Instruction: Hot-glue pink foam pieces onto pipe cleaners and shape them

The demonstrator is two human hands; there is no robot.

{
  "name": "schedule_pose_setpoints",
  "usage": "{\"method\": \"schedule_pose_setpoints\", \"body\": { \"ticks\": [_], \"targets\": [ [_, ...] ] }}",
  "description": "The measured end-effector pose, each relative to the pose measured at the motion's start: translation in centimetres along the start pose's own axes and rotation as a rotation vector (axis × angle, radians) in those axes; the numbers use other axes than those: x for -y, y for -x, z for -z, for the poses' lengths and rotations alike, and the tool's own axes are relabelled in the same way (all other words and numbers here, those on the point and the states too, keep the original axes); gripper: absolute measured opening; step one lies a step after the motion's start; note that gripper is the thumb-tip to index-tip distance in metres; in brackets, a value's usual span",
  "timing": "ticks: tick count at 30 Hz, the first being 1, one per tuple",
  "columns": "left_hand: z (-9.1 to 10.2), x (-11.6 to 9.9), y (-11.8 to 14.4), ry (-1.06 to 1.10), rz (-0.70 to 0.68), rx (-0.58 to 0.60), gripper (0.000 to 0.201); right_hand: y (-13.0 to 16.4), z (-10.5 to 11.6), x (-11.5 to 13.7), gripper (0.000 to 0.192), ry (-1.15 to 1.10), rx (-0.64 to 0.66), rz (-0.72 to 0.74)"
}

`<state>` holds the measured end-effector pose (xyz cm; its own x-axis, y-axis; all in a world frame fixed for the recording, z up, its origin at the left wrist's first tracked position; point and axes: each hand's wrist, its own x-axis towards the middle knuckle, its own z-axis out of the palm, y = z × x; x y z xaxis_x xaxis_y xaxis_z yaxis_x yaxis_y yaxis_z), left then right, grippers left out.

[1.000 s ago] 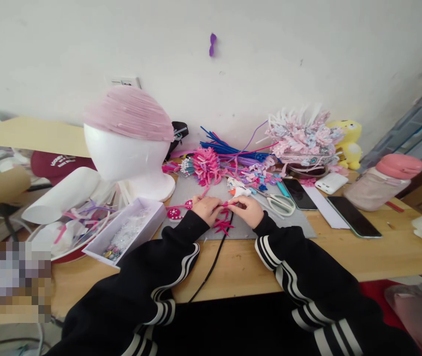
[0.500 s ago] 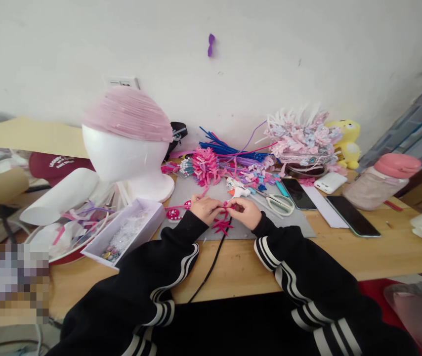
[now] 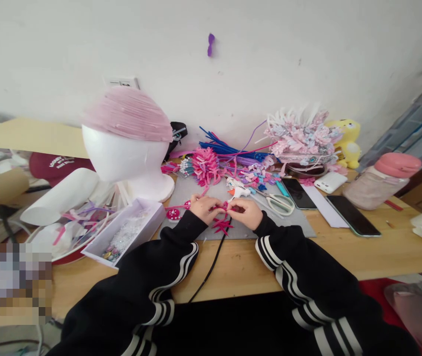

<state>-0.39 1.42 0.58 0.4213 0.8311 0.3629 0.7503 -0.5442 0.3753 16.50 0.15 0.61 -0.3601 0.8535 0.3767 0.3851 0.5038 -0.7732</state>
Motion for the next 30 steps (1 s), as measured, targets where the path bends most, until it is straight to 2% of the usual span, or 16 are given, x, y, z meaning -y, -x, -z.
{"method": "schedule_pose_setpoints", "body": {
  "ticks": [7,11,14,17,19,23,26,30],
  "targets": [
    [-0.4,0.8,0.0,0.126,-0.085,0.092,0.030,0.1,0.7,0.2,0.011,-0.037,0.336,0.130],
    [-0.7,0.9,0.0,0.110,-0.119,0.138,0.038,0.1,0.7,0.0,0.014,-0.106,0.420,0.122],
    [-0.7,0.7,-0.1,0.087,-0.081,0.144,0.036,0.0,0.5,-0.5,0.012,-0.081,0.357,0.100],
    [-0.3,0.3,-0.1,0.017,0.024,0.083,0.027,-0.2,0.1,-1.0,0.007,0.039,0.138,0.037],
    [-0.1,0.0,0.1,-0.045,0.024,0.052,0.024,-0.3,0.0,-1.4,0.007,0.113,0.027,0.012],
    [-0.2,0.0,0.6,-0.115,-0.109,0.125,0.026,-0.4,-0.2,-1.6,0.012,0.191,0.030,0.012],
    [-0.6,0.3,0.8,-0.140,-0.144,0.183,0.018,-0.4,-0.2,-1.5,0.011,0.216,0.044,-0.033],
    [-0.9,0.6,0.6,-0.138,-0.158,0.183,0.011,-0.4,-0.1,-1.2,0.005,0.227,-0.026,-0.088]
  ]
}}
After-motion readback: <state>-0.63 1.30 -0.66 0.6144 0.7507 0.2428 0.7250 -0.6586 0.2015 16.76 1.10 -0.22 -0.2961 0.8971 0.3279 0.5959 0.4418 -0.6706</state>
